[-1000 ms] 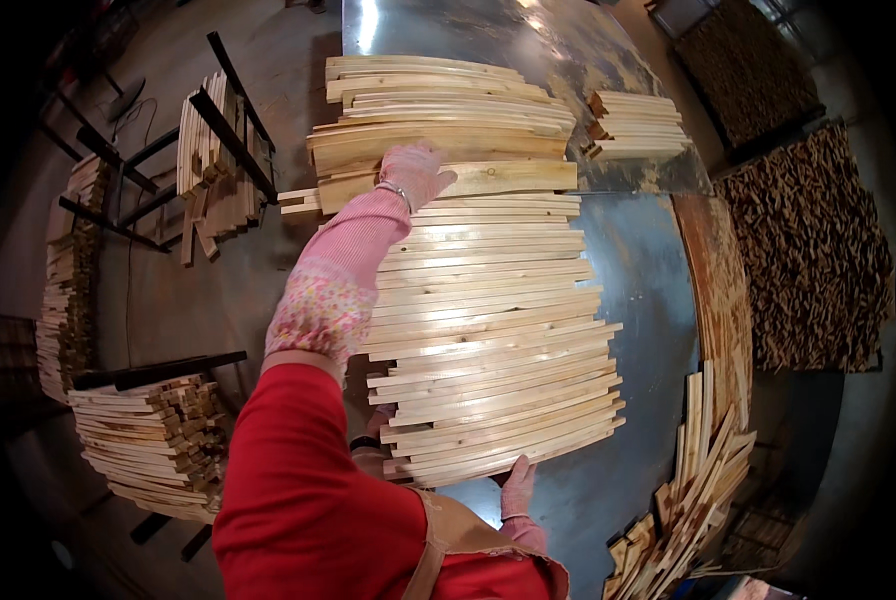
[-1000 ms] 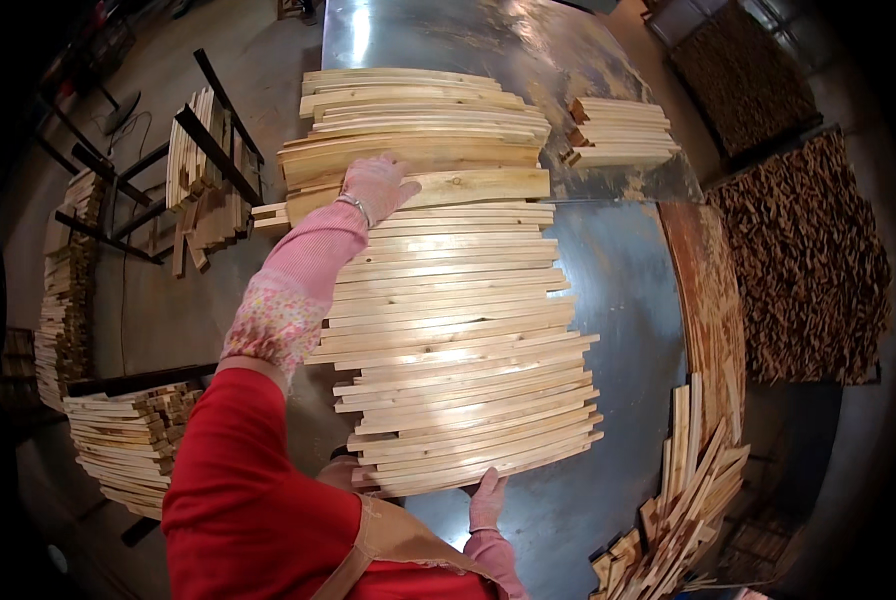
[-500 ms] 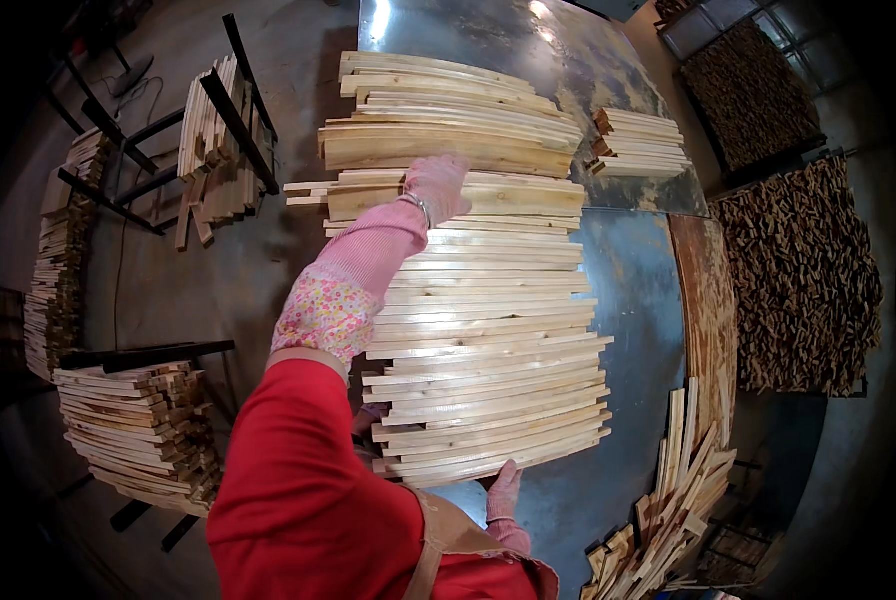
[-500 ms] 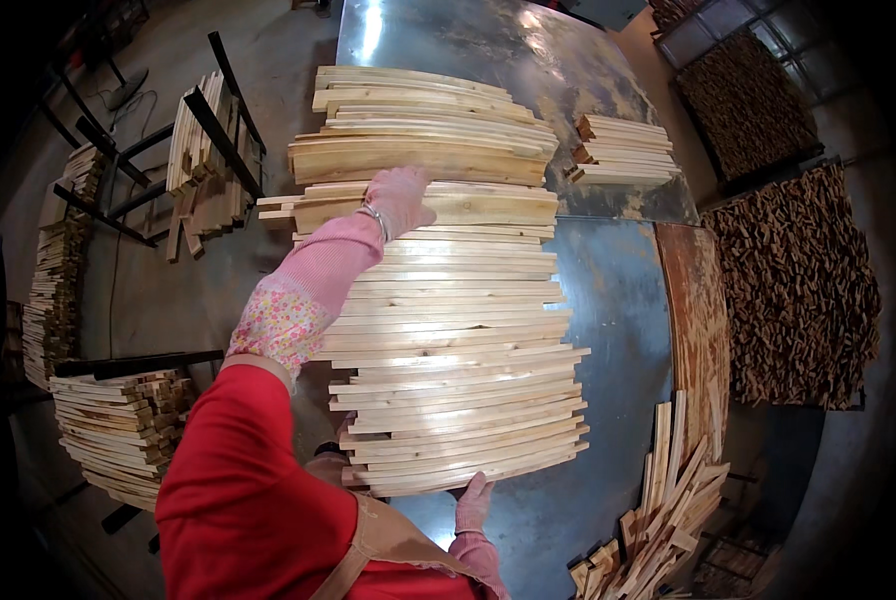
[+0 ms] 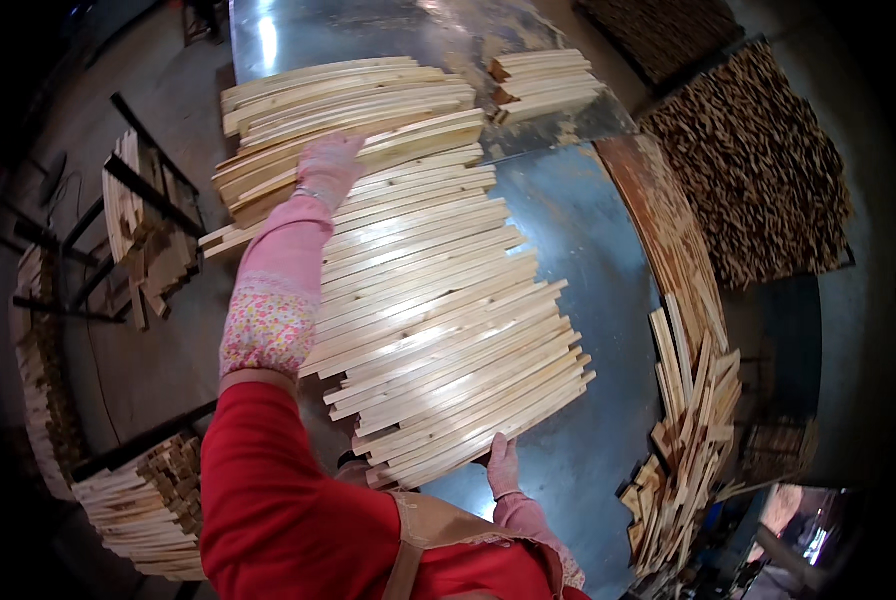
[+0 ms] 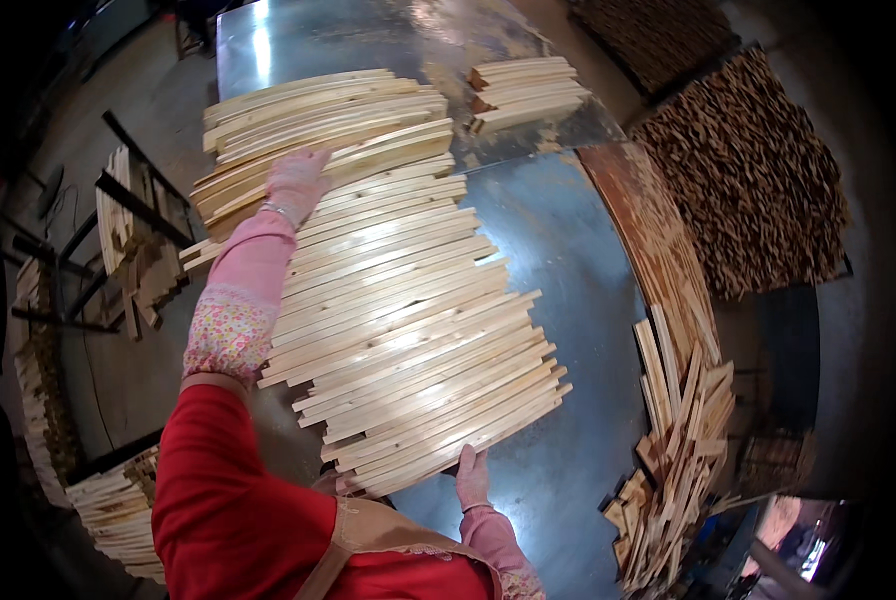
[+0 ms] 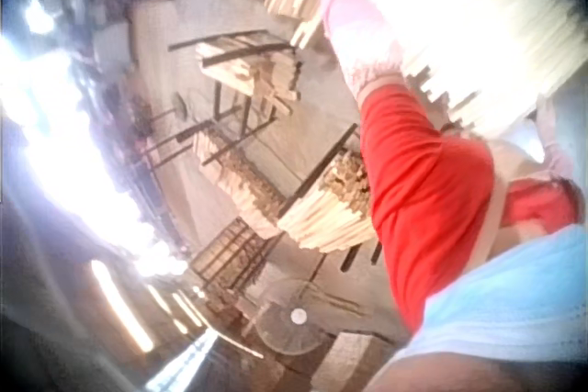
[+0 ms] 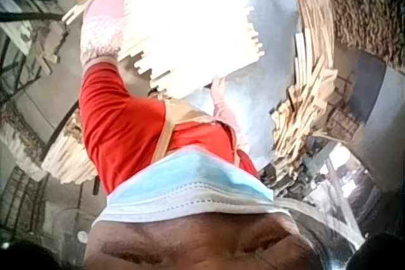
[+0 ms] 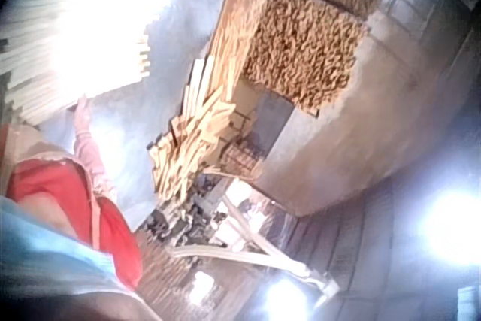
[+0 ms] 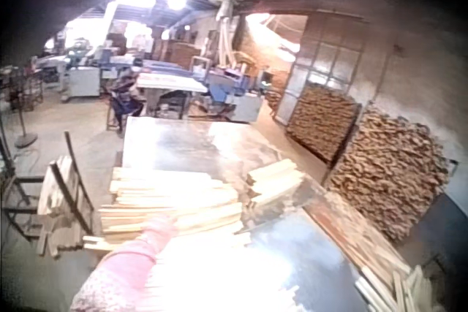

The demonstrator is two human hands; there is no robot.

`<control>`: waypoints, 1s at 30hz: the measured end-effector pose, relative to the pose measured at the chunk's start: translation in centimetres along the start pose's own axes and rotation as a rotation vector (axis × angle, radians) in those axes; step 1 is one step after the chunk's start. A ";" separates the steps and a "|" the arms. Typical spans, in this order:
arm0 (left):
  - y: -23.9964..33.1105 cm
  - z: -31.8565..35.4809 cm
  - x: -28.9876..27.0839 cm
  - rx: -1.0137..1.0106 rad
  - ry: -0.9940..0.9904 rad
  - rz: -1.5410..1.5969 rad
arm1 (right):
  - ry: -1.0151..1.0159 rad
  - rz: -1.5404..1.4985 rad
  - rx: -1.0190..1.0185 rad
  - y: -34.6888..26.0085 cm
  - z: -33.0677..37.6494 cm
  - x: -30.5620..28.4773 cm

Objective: The person picks up thin wooden planks from a pile on a metal table and stacks them neatly. They repeatedly gather planks, align them, and place them into a growing stack, occasionally adjusting the pile to maintain order.

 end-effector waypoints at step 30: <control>-15.6 26.1 16.3 -0.745 0.563 1.164 | 0.141 -0.122 -0.196 0.2 -1.0 0.5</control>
Point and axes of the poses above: each hand's wrist, its own z-axis away from the middle knuckle, its own x-axis out of the palm, y = z × x, the point moved 7 cm from there along -z, towards the middle knuckle, and after that the axes turned 14 degrees about x, right-handed, at the moved point
